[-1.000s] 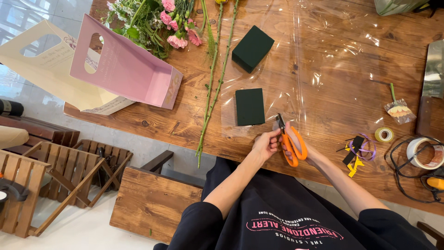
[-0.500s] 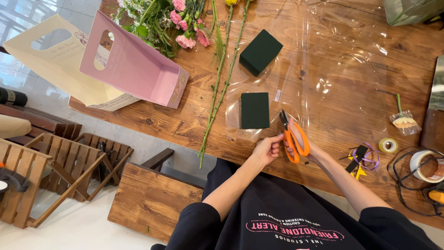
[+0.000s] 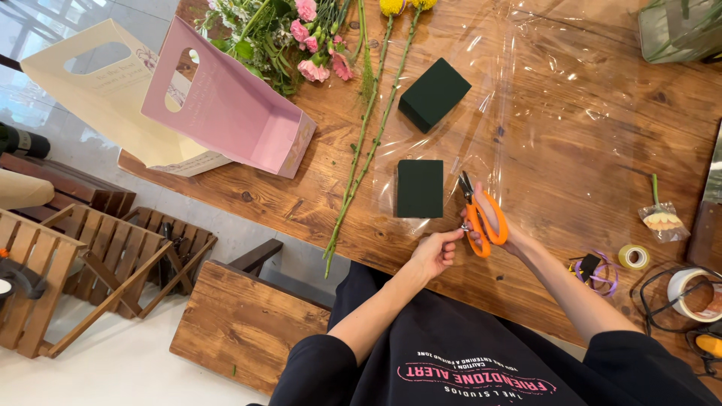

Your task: The person wraps a rectangular block of green floral foam in clear plastic wrap using orange scissors to cut the material. They then secure the wrapped foam with clear tape, repeating the process for a second block of foam.

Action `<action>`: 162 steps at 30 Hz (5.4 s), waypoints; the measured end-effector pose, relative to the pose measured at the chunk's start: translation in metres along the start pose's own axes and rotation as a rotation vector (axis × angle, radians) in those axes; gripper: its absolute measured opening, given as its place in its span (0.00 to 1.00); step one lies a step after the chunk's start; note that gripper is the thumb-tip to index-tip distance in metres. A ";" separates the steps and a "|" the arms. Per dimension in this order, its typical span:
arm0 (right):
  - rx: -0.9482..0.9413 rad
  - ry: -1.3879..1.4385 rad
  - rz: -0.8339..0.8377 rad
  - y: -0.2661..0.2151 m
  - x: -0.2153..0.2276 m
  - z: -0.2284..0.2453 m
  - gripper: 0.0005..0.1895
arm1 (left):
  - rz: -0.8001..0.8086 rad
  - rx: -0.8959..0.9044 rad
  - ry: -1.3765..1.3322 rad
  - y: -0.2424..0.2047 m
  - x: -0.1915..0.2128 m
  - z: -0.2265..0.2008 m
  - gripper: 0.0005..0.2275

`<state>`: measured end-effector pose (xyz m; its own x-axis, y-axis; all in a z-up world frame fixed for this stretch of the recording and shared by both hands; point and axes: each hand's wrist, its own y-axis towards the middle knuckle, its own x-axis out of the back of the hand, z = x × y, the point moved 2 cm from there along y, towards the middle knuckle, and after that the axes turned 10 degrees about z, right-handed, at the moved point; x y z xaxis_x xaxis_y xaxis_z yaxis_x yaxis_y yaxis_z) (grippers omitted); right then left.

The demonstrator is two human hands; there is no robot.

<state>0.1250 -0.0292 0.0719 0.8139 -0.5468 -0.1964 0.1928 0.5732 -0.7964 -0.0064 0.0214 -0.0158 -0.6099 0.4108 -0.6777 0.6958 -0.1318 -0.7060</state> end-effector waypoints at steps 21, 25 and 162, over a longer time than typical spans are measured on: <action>-0.023 -0.029 0.049 0.035 0.040 0.057 0.49 | -0.044 0.013 0.057 -0.016 -0.009 -0.004 0.15; -0.047 -0.068 0.095 0.039 0.056 0.073 0.49 | -0.138 -0.027 0.348 -0.038 -0.024 -0.014 0.19; -0.028 -1.148 -0.732 -0.011 0.177 0.045 0.37 | -0.761 -0.508 0.974 -0.079 0.089 -0.153 0.18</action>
<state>0.2916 -0.1046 0.0715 0.5270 0.1016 0.8438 0.7736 0.3537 -0.5258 -0.0575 0.2065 0.0115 -0.5367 0.7316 0.4204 0.4984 0.6769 -0.5416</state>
